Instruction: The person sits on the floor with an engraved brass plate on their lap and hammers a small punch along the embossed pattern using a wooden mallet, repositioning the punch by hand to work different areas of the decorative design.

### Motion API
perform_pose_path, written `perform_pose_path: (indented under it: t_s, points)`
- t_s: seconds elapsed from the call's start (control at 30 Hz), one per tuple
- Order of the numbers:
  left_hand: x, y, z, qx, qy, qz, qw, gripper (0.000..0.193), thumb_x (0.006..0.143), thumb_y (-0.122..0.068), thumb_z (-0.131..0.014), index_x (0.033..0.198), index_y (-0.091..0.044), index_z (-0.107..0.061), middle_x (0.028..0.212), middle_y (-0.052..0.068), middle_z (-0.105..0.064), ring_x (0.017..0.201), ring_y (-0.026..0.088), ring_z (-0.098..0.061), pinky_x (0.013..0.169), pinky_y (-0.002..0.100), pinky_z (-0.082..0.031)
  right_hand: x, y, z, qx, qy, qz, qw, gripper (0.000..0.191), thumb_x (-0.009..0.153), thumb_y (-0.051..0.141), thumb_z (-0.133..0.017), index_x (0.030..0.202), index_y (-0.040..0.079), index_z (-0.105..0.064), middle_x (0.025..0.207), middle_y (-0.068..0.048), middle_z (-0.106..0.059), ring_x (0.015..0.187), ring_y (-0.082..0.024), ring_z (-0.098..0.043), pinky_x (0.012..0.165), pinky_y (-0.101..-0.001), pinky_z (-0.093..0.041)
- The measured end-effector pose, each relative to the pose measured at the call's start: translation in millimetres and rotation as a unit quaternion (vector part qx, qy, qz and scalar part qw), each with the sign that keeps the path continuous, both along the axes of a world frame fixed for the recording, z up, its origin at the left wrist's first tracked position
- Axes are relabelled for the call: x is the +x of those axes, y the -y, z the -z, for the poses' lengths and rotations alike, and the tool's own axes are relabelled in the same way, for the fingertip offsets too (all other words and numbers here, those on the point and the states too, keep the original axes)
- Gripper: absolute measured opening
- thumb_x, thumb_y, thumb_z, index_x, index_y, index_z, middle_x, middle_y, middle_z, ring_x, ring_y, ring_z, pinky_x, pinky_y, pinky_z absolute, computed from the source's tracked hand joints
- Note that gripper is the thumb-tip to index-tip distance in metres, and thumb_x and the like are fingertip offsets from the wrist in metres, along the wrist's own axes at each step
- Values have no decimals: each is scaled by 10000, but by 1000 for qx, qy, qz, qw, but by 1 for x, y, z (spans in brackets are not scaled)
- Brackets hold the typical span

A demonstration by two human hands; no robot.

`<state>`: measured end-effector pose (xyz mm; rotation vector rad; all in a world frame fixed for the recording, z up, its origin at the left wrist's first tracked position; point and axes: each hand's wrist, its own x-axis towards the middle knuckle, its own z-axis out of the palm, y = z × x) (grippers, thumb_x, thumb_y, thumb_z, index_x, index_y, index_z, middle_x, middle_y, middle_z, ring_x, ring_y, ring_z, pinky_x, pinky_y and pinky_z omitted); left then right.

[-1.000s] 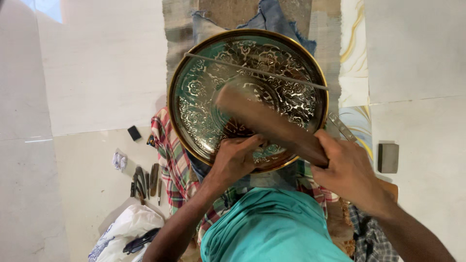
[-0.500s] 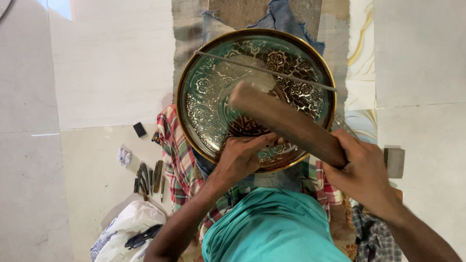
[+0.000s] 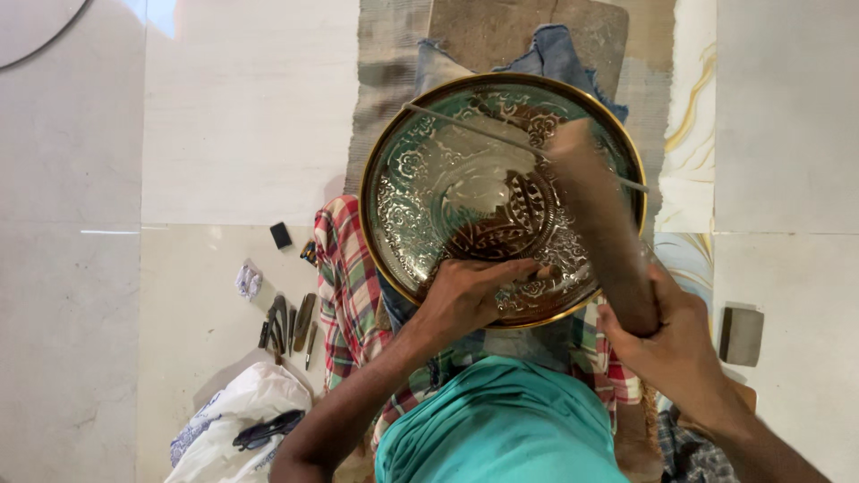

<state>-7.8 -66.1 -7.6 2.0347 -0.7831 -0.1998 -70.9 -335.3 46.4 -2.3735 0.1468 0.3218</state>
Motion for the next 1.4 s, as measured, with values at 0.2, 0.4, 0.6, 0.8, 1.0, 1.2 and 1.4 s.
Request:
perform_pose_path:
  t_s: [0.2, 0.4, 0.6, 0.8, 1.0, 1.2, 1.4]
  points:
    - [2, -1, 0, -29, -13, 15, 999, 750, 643, 61, -658, 1366, -134, -628, 1130, 92, -773, 878, 279, -768, 767, 370, -622, -2, -1, 5, 53, -9, 40, 998, 423, 715, 142, -755, 1097, 8, -632, 666, -149, -648, 545, -211, -607, 513, -381, -467]
    - [4, 3, 1, -32, 55, 6, 998, 728, 664, 67, -664, 1357, -152, -656, 1160, 97, -765, 929, 296, -766, 828, 376, -625, 0, 1, 7, 35, -1, 51, 998, 523, 718, 143, -737, 1201, -5, -603, 700, -156, -684, 590, -211, -675, 560, -350, -522]
    - [3, -1, -1, 9, -20, 22, 1000, 744, 655, 67, -696, 1368, -142, -664, 1027, 110, -776, 748, 273, -739, 699, 391, -590, -4, 2, 7, 35, -7, 47, 998, 478, 699, 128, -706, 1157, 7, -641, 733, -173, -693, 614, -275, -672, 560, -372, -506]
    - [6, 3, -2, -178, -67, -26, 981, 570, 816, 135, -661, 1346, -74, -665, 1163, 121, -785, 867, 195, -762, 798, 341, -634, -11, 3, 19, 85, -31, 83, 992, 362, 749, 144, -825, 1055, 17, -680, 718, -85, -643, 624, -143, -578, 553, -343, -464]
    - [5, -4, -5, -200, -147, -68, 966, 456, 850, 152, -660, 1283, 17, -616, 1033, 144, -776, 999, 194, -774, 883, 309, -632, -22, -5, 34, 267, -27, 135, 954, 404, 740, 193, -850, 1052, 6, -672, 739, 1, -657, 638, -49, -587, 553, -261, -484]
    - [1, 2, 3, -174, -115, -65, 976, 470, 857, 205, -522, 1271, 16, -639, 1103, 145, -763, 1009, 215, -785, 893, 295, -662, -8, -2, 14, 95, -57, 79, 991, 402, 727, 189, -879, 1019, -9, -684, 671, -112, -647, 571, -117, -561, 501, -299, -463]
    - [-7, 0, 11, -93, -31, -83, 992, 478, 869, 182, -539, 1286, -15, -665, 1117, 132, -771, 976, 223, -802, 821, 303, -656, 25, -5, -26, 69, -23, 4, 997, 453, 761, 173, -822, 1163, 33, -670, 752, -119, -735, 562, -146, -708, 478, -310, -559]
